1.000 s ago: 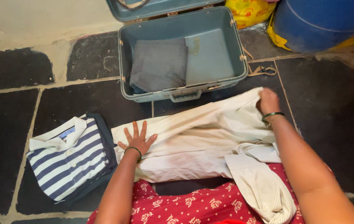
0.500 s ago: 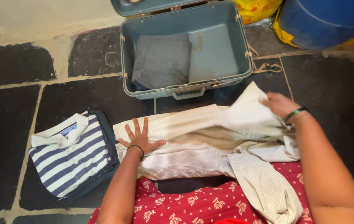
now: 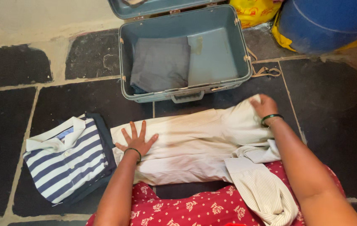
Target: The person folds multiple pieces of clothing by hand on the floor and packs them into a small open suitcase.
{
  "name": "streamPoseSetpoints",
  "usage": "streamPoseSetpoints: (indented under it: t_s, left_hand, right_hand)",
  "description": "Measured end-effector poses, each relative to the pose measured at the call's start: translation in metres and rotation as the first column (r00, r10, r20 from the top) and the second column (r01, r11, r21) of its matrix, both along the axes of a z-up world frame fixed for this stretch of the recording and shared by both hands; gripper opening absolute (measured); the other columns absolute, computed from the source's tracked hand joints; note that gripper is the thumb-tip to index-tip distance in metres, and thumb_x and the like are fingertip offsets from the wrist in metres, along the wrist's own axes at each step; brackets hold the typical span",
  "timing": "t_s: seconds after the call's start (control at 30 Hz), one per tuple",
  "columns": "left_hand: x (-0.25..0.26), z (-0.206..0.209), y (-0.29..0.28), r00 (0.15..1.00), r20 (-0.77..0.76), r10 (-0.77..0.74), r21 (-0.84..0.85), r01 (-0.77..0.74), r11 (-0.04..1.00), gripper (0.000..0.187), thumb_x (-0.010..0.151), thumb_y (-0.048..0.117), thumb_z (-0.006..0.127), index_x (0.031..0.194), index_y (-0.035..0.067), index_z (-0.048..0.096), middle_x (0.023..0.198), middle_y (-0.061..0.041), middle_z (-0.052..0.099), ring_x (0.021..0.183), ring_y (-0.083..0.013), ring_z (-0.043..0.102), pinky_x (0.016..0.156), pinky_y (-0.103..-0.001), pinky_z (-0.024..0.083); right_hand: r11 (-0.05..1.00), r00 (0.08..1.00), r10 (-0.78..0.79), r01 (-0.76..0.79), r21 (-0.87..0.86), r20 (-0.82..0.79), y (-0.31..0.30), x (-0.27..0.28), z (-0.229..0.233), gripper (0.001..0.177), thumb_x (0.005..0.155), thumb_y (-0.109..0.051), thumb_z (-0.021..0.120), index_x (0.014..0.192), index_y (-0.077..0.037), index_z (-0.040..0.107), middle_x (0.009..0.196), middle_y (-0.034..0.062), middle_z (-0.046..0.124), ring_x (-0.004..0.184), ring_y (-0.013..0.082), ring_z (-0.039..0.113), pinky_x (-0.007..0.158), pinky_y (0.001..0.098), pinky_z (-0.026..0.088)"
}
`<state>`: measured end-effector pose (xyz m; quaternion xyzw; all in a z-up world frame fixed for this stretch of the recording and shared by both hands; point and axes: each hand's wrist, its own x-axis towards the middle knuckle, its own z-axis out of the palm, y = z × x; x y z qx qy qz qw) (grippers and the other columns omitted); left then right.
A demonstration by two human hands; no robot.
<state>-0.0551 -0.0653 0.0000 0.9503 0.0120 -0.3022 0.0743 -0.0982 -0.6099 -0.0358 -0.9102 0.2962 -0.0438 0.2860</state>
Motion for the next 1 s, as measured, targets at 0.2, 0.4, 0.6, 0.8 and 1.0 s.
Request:
streamPoseSetpoints:
  t_s: [0.2,0.4,0.6,0.8,1.0]
  left_hand:
    - [0.001,0.008,-0.009,0.999,0.044,-0.025,0.030,0.024,0.999,0.109,0.071,0.094,0.046,0.161,0.050,0.002,0.171,0.000,-0.019,0.154,-0.0416,-0.021,0.105,-0.086,-0.003]
    - [-0.003,0.004,-0.005,0.998,0.057,-0.041,0.031,0.039,0.999,0.109,0.069,0.095,0.046,0.160,0.051,0.005,0.172,0.000,-0.016,0.155,-0.0414,-0.019,0.105,-0.086,0.000]
    - [0.004,0.003,0.009,0.993,0.116,-0.029,-0.052,0.036,0.998,0.112,0.069,0.088,0.060,0.161,0.047,0.012,0.172,-0.007,-0.006,0.155,-0.0450,-0.002,0.106,-0.085,0.002]
    - [0.001,0.032,0.016,0.873,0.487,0.009,-0.357,0.189,0.915,0.075,0.086,0.062,0.069,0.146,0.021,0.053,0.156,-0.020,0.039,0.143,-0.0408,0.040,0.114,-0.061,0.032]
    - [-0.038,0.085,-0.033,0.892,0.432,0.137,-0.719,0.248,0.649,0.047,0.093,0.046,0.068,0.122,0.010,0.074,0.126,-0.013,0.075,0.121,-0.0250,0.070,0.106,-0.037,0.053]
  right_hand:
    - [0.993,0.998,-0.065,0.065,-0.096,0.008,-0.002,-0.009,-0.011,0.042,0.100,-0.043,0.070,0.111,-0.003,0.068,0.106,0.0311,0.069,0.103,0.0507,0.064,0.087,0.0555,0.051]
    - [0.977,0.954,-0.055,-0.010,-0.215,-0.295,-0.030,-0.027,0.051,0.077,0.086,-0.062,0.072,0.129,0.001,0.062,0.125,0.0282,0.064,0.115,0.0444,0.063,0.094,0.0538,0.050]
    - [0.997,0.793,0.074,-0.072,0.028,-0.605,-0.078,-0.119,0.088,0.092,0.081,-0.075,0.072,0.131,0.002,0.066,0.118,0.0295,0.073,0.107,0.0404,0.074,0.094,0.0463,0.058]
    - [0.948,0.892,0.254,-0.306,-0.085,-0.375,-0.046,-0.162,0.094,0.049,0.074,-0.049,0.077,0.109,-0.015,0.082,0.104,0.0169,0.081,0.097,0.0328,0.077,0.090,0.0422,0.058]
    - [0.887,0.922,0.346,-0.382,-0.259,-0.174,0.027,-0.122,0.247,0.040,0.079,-0.045,0.076,0.106,-0.016,0.081,0.099,0.0157,0.078,0.091,0.0341,0.075,0.083,0.0444,0.058]
